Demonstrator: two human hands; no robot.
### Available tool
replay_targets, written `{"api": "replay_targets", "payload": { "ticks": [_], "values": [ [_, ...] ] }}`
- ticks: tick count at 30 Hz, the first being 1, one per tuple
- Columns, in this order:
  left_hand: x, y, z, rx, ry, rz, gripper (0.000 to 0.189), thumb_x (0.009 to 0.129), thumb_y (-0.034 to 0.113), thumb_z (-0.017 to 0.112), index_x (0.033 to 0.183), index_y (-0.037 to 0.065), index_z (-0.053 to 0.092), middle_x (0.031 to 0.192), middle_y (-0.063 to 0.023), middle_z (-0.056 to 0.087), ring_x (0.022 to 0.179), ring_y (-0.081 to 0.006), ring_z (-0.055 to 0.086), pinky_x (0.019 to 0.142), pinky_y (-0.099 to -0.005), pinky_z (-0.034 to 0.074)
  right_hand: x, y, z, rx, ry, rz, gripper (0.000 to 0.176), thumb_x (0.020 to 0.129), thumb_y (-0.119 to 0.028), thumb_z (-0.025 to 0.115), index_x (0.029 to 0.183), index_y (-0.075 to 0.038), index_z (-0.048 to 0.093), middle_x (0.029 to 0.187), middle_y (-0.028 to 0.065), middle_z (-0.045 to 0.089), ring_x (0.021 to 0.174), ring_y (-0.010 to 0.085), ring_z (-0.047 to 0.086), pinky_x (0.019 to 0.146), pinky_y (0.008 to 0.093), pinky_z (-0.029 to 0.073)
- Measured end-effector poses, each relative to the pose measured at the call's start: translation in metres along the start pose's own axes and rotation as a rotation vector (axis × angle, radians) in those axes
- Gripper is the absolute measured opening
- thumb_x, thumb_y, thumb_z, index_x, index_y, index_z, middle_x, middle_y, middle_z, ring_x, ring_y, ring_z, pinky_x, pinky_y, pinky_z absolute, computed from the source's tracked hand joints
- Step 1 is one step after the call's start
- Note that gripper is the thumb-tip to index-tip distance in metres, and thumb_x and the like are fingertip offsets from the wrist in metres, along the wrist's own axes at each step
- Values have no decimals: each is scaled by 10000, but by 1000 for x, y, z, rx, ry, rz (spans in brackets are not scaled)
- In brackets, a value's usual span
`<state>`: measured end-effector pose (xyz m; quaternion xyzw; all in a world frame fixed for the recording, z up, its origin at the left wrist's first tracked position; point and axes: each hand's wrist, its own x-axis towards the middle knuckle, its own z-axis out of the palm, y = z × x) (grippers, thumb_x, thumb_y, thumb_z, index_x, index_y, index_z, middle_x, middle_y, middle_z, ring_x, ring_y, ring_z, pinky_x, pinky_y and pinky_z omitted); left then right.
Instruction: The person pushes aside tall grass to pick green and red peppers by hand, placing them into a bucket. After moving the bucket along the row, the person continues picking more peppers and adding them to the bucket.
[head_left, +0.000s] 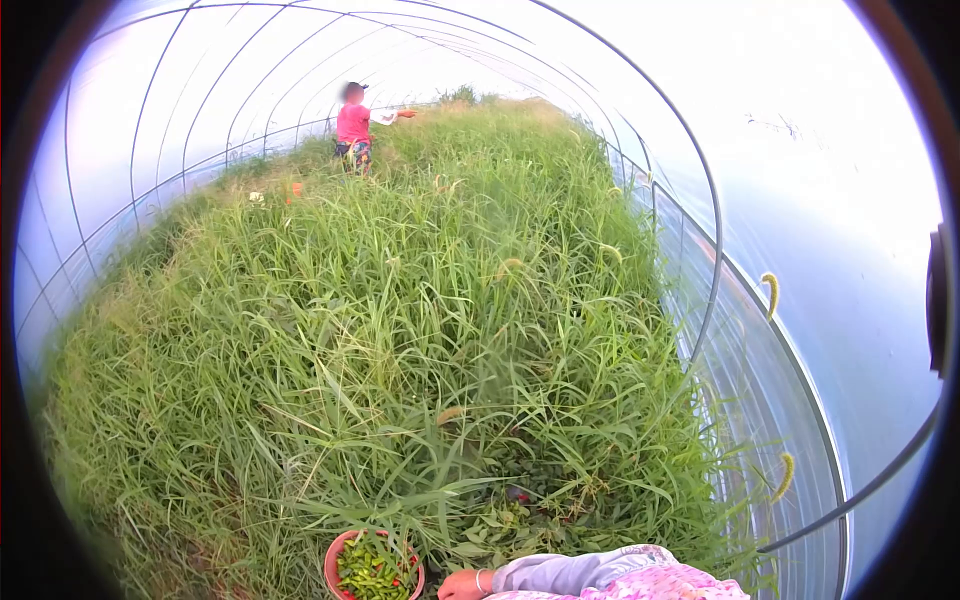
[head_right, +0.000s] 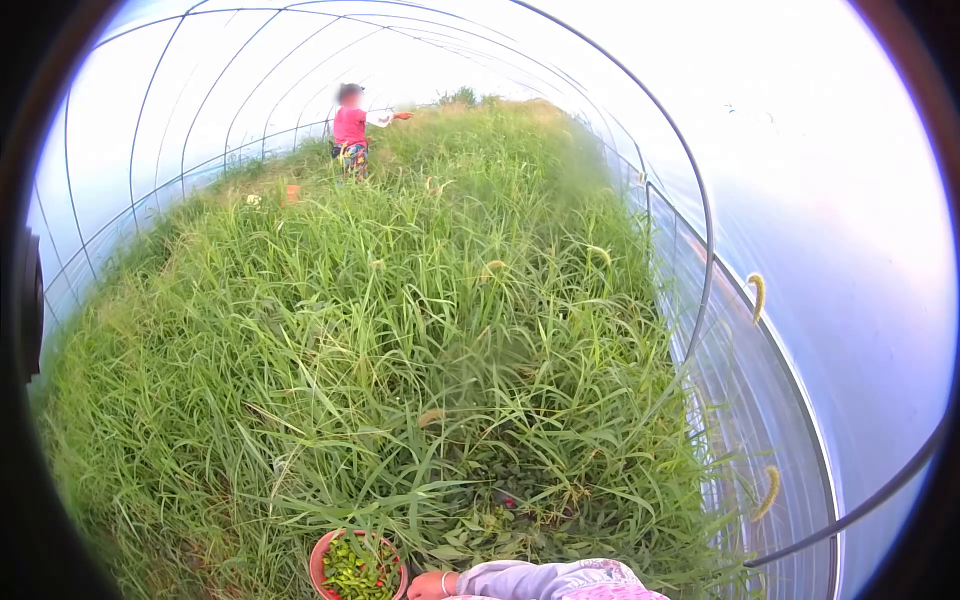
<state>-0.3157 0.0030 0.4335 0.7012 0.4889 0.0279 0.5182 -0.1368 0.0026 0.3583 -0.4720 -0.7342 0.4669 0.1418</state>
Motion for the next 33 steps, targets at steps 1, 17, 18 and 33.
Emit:
{"api": "replay_targets", "payload": {
  "ticks": [1, 17, 18, 33],
  "values": [
    [-1, -2, -1, -2, 5, -4, 347, 846, 286, 554, 1101, 55, 605, 1033, -186, 614, 988, -312, 572, 865, -402, 423, 3, 2, 4, -44, 15, -33, 279, 801, -299, 563, 846, -51, 683, 826, 134, 667, 737, 251, 628, 686, 376, 484],
    [-5, -15, 4, -50, 23, -20, 356, 844, 292, 556, 1105, 55, 603, 1038, -188, 613, 993, -317, 572, 868, -404, 423, -8, -8, -3, 12, -53, -45, 296, 818, -333, 529, 842, -78, 677, 842, 132, 661, 749, 283, 624, 693, 402, 478],
    [-6, -16, 5, -52, 21, -20, 357, 843, 293, 556, 1105, 55, 603, 1039, -188, 613, 993, -317, 572, 868, -404, 423, -9, -8, -1, 19, -54, -30, 301, 823, -334, 527, 850, -74, 676, 849, 134, 661, 755, 281, 624, 697, 399, 478],
    [-11, -19, 11, -54, 18, -19, 365, 841, 299, 557, 1109, 55, 601, 1044, -191, 613, 998, -321, 572, 870, -405, 423, -21, -18, -3, 31, -35, -51, 300, 844, -328, 523, 890, -82, 687, 868, 131, 661, 774, 268, 622, 709, 384, 474]
  ]
}}
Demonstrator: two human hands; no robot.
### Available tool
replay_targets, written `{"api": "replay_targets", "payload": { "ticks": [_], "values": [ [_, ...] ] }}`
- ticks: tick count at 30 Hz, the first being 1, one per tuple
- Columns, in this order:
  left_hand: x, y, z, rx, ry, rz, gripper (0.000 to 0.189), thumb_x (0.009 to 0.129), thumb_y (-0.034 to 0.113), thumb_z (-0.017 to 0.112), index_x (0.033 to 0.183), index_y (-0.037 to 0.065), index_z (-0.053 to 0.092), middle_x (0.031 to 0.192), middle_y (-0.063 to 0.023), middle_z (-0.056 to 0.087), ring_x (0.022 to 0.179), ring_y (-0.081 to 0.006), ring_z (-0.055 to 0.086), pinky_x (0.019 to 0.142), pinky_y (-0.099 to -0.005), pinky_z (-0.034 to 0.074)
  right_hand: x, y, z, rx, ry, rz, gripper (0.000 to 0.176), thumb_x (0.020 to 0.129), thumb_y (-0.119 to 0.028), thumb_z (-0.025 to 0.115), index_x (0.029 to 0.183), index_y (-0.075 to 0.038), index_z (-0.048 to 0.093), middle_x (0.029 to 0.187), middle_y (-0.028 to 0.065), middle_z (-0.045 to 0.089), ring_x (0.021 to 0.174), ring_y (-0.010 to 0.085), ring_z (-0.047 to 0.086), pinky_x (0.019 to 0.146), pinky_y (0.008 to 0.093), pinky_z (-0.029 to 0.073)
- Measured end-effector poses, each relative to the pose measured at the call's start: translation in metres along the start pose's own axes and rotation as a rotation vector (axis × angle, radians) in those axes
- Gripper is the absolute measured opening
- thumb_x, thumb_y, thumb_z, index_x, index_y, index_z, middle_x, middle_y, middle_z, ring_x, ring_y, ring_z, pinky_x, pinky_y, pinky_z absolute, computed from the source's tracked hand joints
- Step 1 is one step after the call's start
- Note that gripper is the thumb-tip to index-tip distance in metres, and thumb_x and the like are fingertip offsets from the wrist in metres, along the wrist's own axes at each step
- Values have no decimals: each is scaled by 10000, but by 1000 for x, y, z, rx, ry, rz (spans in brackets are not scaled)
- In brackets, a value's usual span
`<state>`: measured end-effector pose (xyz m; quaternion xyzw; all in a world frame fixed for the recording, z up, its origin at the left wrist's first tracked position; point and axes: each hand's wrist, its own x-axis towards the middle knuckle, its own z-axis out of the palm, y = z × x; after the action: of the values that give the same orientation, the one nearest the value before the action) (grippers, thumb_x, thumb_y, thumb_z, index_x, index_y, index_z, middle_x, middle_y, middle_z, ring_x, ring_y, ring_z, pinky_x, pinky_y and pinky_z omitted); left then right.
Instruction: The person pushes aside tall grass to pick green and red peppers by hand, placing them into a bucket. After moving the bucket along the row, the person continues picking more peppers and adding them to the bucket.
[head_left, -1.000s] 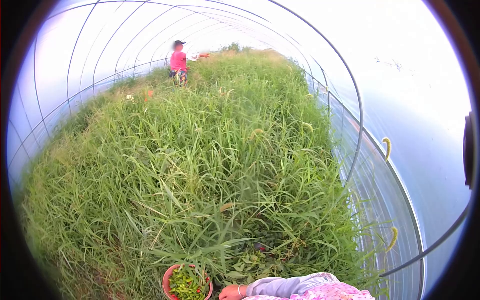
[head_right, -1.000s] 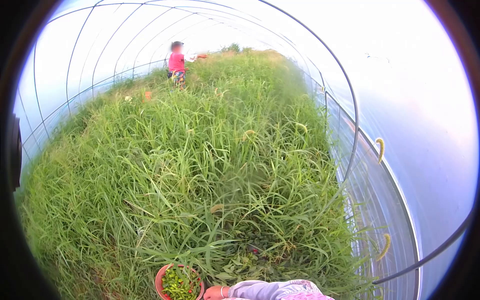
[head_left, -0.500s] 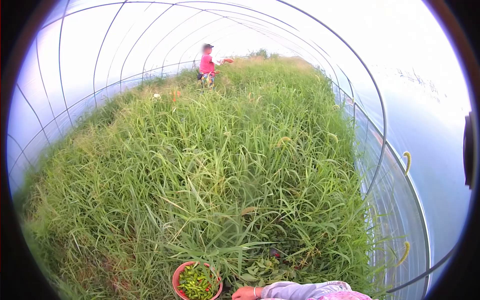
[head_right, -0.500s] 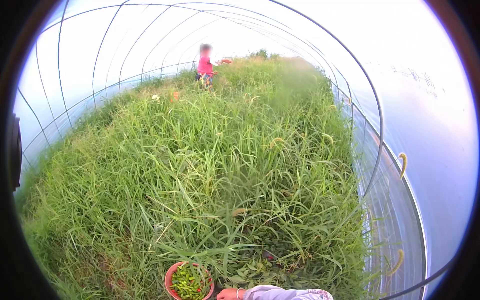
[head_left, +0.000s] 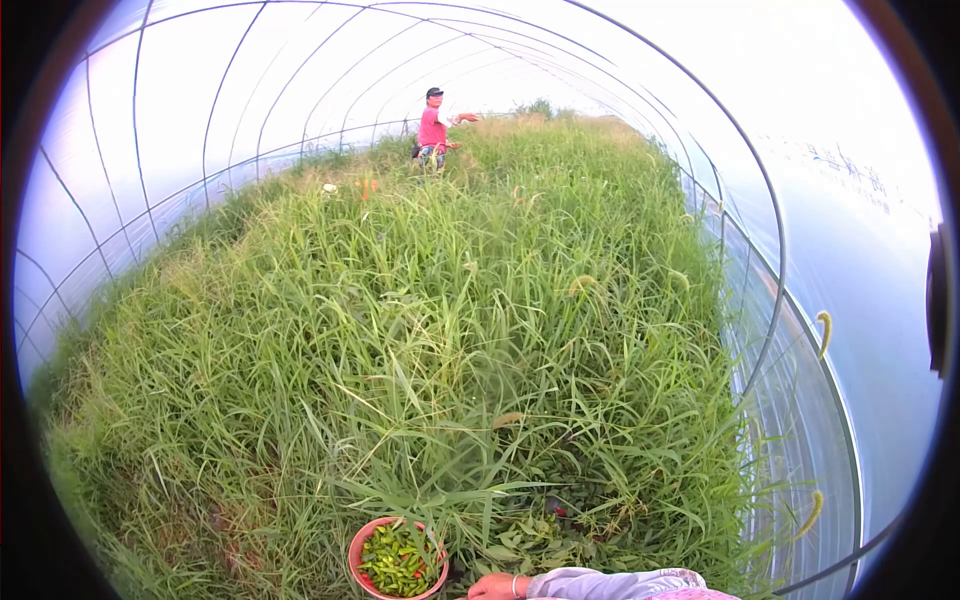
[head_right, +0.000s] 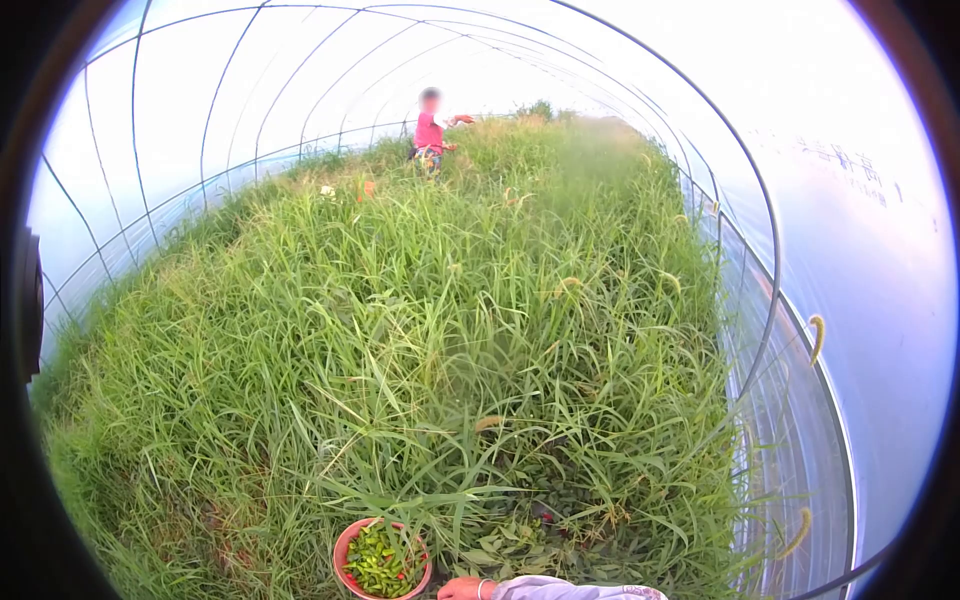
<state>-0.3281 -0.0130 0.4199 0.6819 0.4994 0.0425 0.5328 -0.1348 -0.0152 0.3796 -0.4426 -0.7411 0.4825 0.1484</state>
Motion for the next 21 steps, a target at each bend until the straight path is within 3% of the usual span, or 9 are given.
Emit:
{"api": "replay_targets", "payload": {
  "ticks": [6, 8, 9, 21],
  "values": [
    [0, -4, 1, 12, -10, 11, 369, 840, 302, 558, 1110, 55, 601, 1046, -192, 612, 1000, -323, 571, 871, -405, 423, 4, 8, 10, -29, -43, -23, 324, 847, -339, 523, 903, -67, 689, 877, 145, 658, 781, 279, 622, 709, 399, 473],
    [4, -3, 3, 20, -18, 25, 370, 839, 303, 558, 1111, 55, 601, 1047, -192, 612, 1000, -324, 571, 871, -406, 423, 15, 28, 22, -57, -10, -65, 354, 845, -362, 532, 880, -46, 686, 852, 158, 656, 764, 285, 620, 696, 402, 474],
    [6, -2, 3, 26, -26, 30, 371, 839, 303, 558, 1111, 55, 600, 1047, -192, 612, 1001, -324, 571, 871, -406, 423, 26, 58, 44, 70, -8, 1, 363, 831, -377, 553, 855, -40, 684, 820, 158, 655, 738, 283, 619, 671, 397, 474],
    [10, 1, 4, 66, -62, 42, 378, 837, 308, 559, 1114, 55, 599, 1051, -194, 612, 1005, -327, 571, 873, -407, 423, 31, 82, 59, 34, 31, -35, 315, 783, -361, 631, 818, -53, 685, 788, 138, 660, 690, 248, 617, 636, 387, 470]
  ]
}}
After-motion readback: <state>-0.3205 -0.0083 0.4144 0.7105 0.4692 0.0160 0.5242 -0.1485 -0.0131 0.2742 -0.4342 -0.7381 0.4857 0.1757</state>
